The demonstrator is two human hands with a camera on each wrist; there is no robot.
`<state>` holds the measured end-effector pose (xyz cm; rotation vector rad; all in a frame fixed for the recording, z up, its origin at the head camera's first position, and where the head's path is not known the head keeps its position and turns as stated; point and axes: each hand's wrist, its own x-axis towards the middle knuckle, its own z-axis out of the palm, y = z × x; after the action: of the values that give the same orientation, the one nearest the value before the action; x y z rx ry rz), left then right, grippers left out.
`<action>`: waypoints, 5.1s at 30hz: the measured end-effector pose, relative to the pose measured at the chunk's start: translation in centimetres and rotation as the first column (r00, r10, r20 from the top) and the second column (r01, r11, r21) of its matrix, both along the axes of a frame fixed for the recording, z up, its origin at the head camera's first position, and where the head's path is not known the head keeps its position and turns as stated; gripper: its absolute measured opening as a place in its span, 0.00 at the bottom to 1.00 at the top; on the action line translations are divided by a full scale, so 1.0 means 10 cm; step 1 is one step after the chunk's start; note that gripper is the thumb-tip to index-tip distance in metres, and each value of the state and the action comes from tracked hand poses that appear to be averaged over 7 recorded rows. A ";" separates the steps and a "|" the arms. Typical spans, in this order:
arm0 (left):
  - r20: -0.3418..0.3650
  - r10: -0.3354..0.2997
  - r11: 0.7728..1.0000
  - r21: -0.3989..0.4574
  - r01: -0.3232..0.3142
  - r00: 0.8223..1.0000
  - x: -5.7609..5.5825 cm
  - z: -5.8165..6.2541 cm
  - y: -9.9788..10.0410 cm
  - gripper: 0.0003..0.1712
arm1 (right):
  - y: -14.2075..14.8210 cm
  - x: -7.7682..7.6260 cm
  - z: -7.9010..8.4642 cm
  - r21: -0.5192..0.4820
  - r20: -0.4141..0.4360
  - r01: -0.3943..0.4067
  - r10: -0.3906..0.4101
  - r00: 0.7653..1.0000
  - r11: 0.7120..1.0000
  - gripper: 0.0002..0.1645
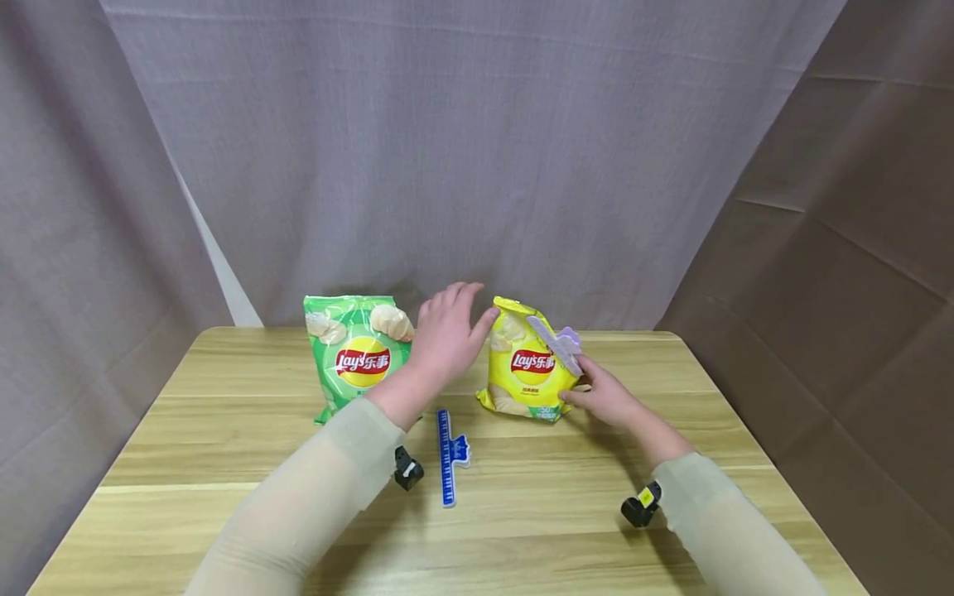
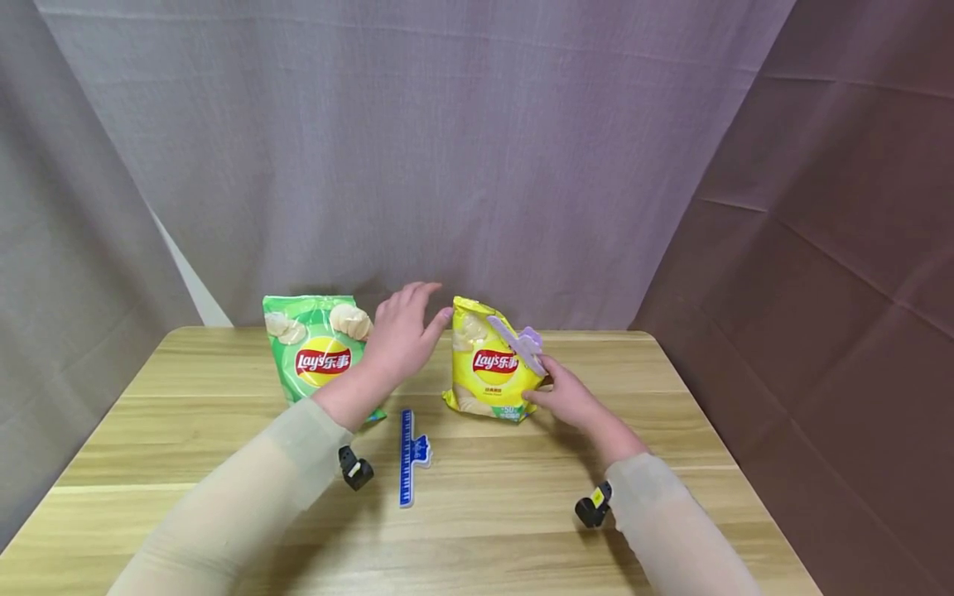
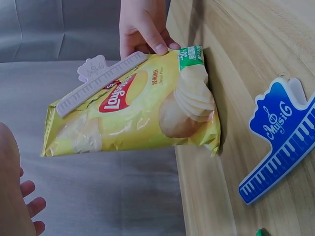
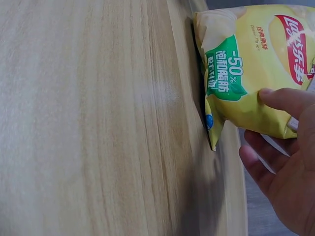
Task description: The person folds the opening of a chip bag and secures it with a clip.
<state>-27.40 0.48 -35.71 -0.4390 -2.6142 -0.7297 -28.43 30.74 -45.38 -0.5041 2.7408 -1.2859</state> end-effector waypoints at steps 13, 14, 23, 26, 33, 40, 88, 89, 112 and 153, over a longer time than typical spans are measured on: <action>0.007 0.003 1.000 0.007 -0.003 1.000 -0.01 -0.03 -0.02 0.36 | 0.01 -0.07 -0.08 -0.085 -0.021 -0.054 0.052 0.998 0.995 0.37; 0.004 0.002 1.000 0.008 -0.002 1.000 -0.01 -0.03 -0.02 0.36 | 0.01 -0.07 -0.07 -0.078 -0.021 -0.054 0.053 0.998 0.995 0.37; 0.000 0.002 1.000 0.010 -0.002 1.000 0.00 -0.03 -0.04 0.36 | -0.04 -0.06 -0.04 -0.075 -0.003 -0.045 0.045 0.999 0.996 0.42; 0.002 0.005 1.000 0.011 -0.005 1.000 -0.01 -0.03 -0.04 0.36 | -0.06 -0.05 -0.02 -0.098 0.027 -0.029 0.031 0.999 0.995 0.44; 0.014 0.016 1.000 0.011 -0.016 1.000 0.00 -0.04 -0.05 0.37 | -0.09 -0.06 -0.02 -0.136 0.085 0.002 0.009 0.996 0.991 0.41; 0.023 0.017 1.000 0.006 -0.017 1.000 0.01 -0.04 -0.06 0.37 | -0.11 -0.09 -0.04 -0.150 0.139 0.046 -0.025 0.990 0.988 0.42; 0.020 0.040 0.997 -0.068 -0.039 0.999 0.14 -0.12 -0.38 0.38 | -0.06 -0.13 -0.02 -0.130 0.167 0.010 0.012 0.986 0.991 0.48; 0.022 0.040 0.997 -0.067 -0.039 0.999 0.15 -0.12 -0.38 0.38 | -0.07 -0.13 -0.02 -0.124 0.161 0.007 0.013 0.987 0.992 0.49; 0.009 0.027 0.998 -0.055 -0.027 1.000 0.23 -0.21 -0.44 0.36 | -0.06 0.11 -0.13 0.092 -0.092 -0.024 0.033 0.995 0.995 0.31; 0.026 0.026 1.000 -0.004 -0.026 0.999 0.27 -0.31 -0.56 0.35 | -0.11 0.08 0.02 0.012 -0.204 0.077 -0.073 0.976 0.997 0.27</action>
<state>-24.70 -5.17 -38.78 -0.3983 -2.6410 -0.7274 -27.66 29.67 -45.17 -0.5655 2.9631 -1.2883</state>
